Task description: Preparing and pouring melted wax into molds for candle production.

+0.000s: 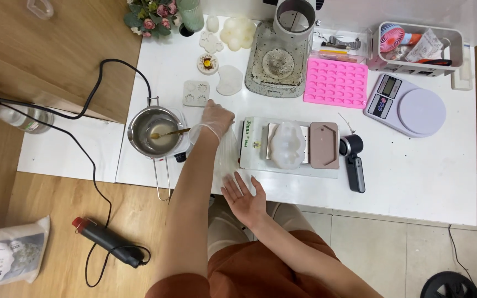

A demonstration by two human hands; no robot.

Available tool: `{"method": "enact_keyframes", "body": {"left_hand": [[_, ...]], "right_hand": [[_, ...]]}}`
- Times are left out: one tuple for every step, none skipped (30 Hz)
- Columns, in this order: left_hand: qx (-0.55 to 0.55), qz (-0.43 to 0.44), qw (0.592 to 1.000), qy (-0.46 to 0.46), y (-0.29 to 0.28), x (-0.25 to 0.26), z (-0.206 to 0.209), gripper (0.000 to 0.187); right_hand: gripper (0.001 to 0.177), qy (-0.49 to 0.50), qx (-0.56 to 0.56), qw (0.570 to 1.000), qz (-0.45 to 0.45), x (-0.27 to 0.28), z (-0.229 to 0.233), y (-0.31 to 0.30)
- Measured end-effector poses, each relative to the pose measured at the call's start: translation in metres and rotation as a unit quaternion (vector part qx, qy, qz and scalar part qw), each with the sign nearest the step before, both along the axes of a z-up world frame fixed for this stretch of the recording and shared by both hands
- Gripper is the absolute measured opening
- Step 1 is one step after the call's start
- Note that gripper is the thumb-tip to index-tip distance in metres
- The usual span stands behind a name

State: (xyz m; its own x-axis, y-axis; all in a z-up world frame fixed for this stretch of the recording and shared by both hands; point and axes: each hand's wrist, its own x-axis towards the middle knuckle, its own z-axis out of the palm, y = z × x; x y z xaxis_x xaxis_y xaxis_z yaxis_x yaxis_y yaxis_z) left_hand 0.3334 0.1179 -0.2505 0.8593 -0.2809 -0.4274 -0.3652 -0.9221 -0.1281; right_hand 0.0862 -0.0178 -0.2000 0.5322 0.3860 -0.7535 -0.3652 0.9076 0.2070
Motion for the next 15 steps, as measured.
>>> {"method": "enact_keyframes", "body": {"left_hand": [[-0.014, -0.011, 1.000, 0.006, 0.001, -0.002, 0.000, 0.021], [-0.027, -0.021, 0.999, 0.011, 0.003, -0.004, 0.000, 0.021], [-0.028, -0.022, 0.999, 0.012, 0.003, -0.005, -0.005, 0.021], [-0.037, -0.027, 0.999, 0.005, 0.004, -0.006, -0.010, 0.020], [-0.046, -0.033, 0.998, -0.002, 0.005, -0.008, -0.014, 0.020], [-0.048, -0.032, 0.998, -0.002, 0.005, -0.007, -0.013, 0.020], [-0.052, -0.037, 0.998, -0.010, 0.005, -0.006, -0.011, 0.020], [-0.057, -0.040, 0.997, -0.017, 0.005, -0.008, -0.010, 0.020], [-0.058, -0.039, 0.997, -0.016, 0.004, -0.009, -0.002, 0.020], [-0.073, -0.036, 0.996, -0.021, 0.004, -0.011, 0.006, 0.022], [-0.087, -0.033, 0.995, -0.027, 0.004, -0.012, 0.015, 0.024], [-0.088, -0.033, 0.995, -0.026, 0.003, -0.013, 0.020, 0.024], [-0.096, -0.028, 0.994, -0.037, 0.002, -0.014, 0.025, 0.027], [-0.104, -0.023, 0.993, -0.049, 0.001, -0.015, 0.031, 0.032], [-0.105, -0.022, 0.993, -0.049, 0.001, -0.016, 0.036, 0.032]], "right_hand": [[0.055, 0.014, -0.004, 1.000, -0.002, -0.001, -0.004, 0.001], [0.055, 0.028, -0.008, 1.000, -0.003, -0.002, -0.008, 0.002], [0.055, 0.029, -0.009, 1.000, -0.004, -0.002, -0.010, 0.003], [0.054, 0.038, -0.014, 0.999, -0.004, -0.001, -0.012, 0.003], [0.053, 0.048, -0.018, 0.999, -0.004, -0.001, -0.015, 0.004], [0.053, 0.047, -0.020, 0.999, -0.004, 0.001, -0.011, 0.004], [0.051, 0.060, -0.030, 0.998, 0.003, 0.002, -0.007, 0.004], [0.050, 0.074, -0.041, 0.996, 0.010, 0.001, -0.003, 0.004], [0.050, 0.075, -0.042, 0.996, 0.011, -0.001, 0.006, 0.003], [0.050, 0.088, -0.062, 0.993, 0.045, -0.003, 0.014, 0.003], [0.050, 0.101, -0.082, 0.988, 0.079, -0.006, 0.023, 0.003], [0.050, 0.102, -0.082, 0.988, 0.079, -0.009, 0.017, 0.002], [0.049, 0.098, -0.085, 0.987, 0.098, -0.013, 0.011, 0.001], [0.048, 0.094, -0.088, 0.985, 0.117, -0.017, 0.006, -0.001], [0.048, 0.094, -0.089, 0.985, 0.118, -0.017, 0.008, -0.002]]}}
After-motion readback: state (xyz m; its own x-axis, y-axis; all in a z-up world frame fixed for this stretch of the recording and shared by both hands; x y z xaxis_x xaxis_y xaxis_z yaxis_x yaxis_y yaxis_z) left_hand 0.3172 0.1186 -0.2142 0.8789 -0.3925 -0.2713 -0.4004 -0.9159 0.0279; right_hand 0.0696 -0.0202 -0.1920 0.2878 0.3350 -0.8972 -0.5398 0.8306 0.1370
